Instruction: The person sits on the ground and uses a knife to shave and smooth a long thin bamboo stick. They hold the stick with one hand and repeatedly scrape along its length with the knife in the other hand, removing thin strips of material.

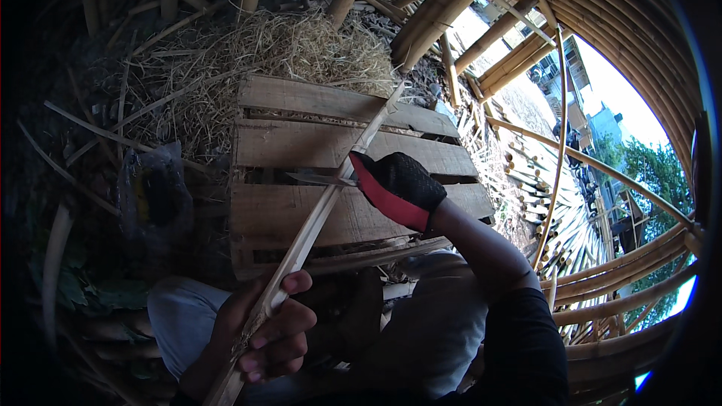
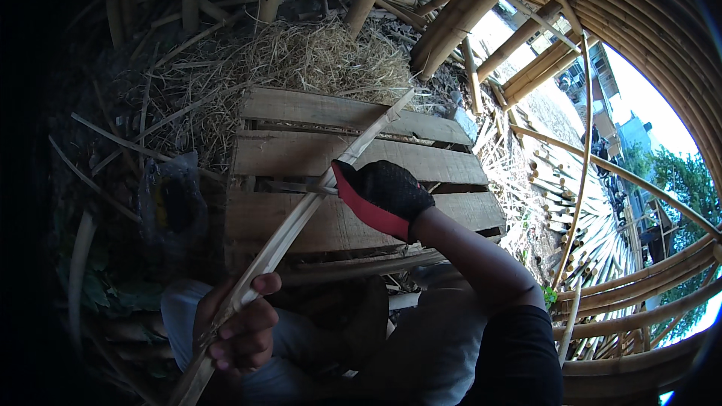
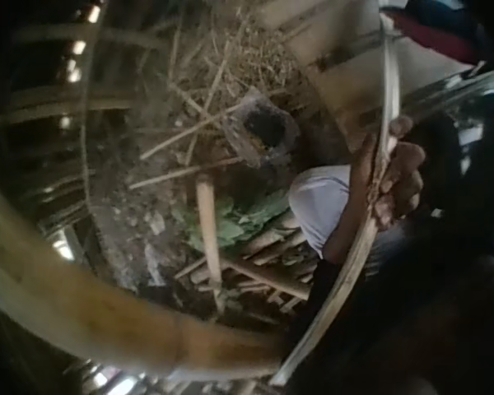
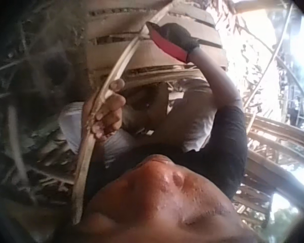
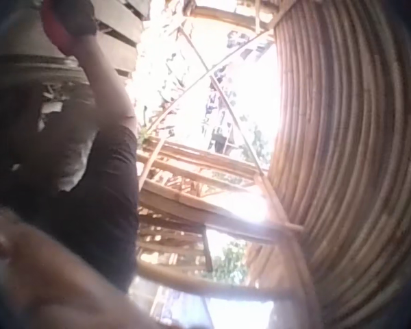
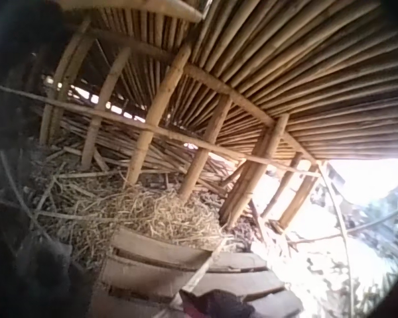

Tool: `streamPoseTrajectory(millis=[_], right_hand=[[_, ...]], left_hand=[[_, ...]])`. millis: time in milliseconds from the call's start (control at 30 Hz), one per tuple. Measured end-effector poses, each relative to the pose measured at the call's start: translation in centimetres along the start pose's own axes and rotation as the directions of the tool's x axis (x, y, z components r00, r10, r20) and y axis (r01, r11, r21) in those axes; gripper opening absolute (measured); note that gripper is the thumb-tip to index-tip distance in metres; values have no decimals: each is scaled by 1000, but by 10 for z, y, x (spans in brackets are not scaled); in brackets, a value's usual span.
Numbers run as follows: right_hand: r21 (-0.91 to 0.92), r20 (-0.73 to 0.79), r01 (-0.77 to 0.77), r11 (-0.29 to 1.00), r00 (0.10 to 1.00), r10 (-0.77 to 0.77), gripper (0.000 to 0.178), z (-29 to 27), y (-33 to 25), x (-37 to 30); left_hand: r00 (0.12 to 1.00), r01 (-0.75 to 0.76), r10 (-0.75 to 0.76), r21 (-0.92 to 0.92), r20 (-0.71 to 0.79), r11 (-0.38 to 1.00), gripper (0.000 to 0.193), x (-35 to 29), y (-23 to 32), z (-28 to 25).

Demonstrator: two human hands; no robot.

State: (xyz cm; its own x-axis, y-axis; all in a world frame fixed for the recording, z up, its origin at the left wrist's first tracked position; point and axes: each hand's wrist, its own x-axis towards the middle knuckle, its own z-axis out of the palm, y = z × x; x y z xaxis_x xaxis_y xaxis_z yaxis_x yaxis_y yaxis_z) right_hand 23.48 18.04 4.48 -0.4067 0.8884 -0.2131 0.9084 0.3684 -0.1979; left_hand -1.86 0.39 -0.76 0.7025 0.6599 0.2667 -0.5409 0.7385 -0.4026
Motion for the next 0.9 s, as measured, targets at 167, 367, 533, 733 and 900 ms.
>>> streamPoseTrajectory(millis=[167, 367, 533, 733, 900], right_hand=[[34, 18, -103, 994, 995, 102, 61, -4, 18, 14], [-45, -250, -402, 914, 891, 380, 69, -3, 70, 37], [-35, 13, -105, 994, 994, 105, 70, -5, 0, 4], [128, 60, -482, 867, 876, 478, 57, -14, 60, 25], [-37, 40, -138, 990, 989, 139, 55, -4, 17, 22]], left_hand=[[998, -8, 15, -92, 65, 996, 33, 7, 2, -9], [997, 52, -48, -77, 59, 996, 33, 7, -3, -2], [999, -11, 13, -30, 50, 999, 33, -3, -4, -2], [998, 62, -62, -25, 4, 998, 32, 2, 0, 0], [1000, -25, 25, -31, 3, 999, 33, -7, -4, 3]])
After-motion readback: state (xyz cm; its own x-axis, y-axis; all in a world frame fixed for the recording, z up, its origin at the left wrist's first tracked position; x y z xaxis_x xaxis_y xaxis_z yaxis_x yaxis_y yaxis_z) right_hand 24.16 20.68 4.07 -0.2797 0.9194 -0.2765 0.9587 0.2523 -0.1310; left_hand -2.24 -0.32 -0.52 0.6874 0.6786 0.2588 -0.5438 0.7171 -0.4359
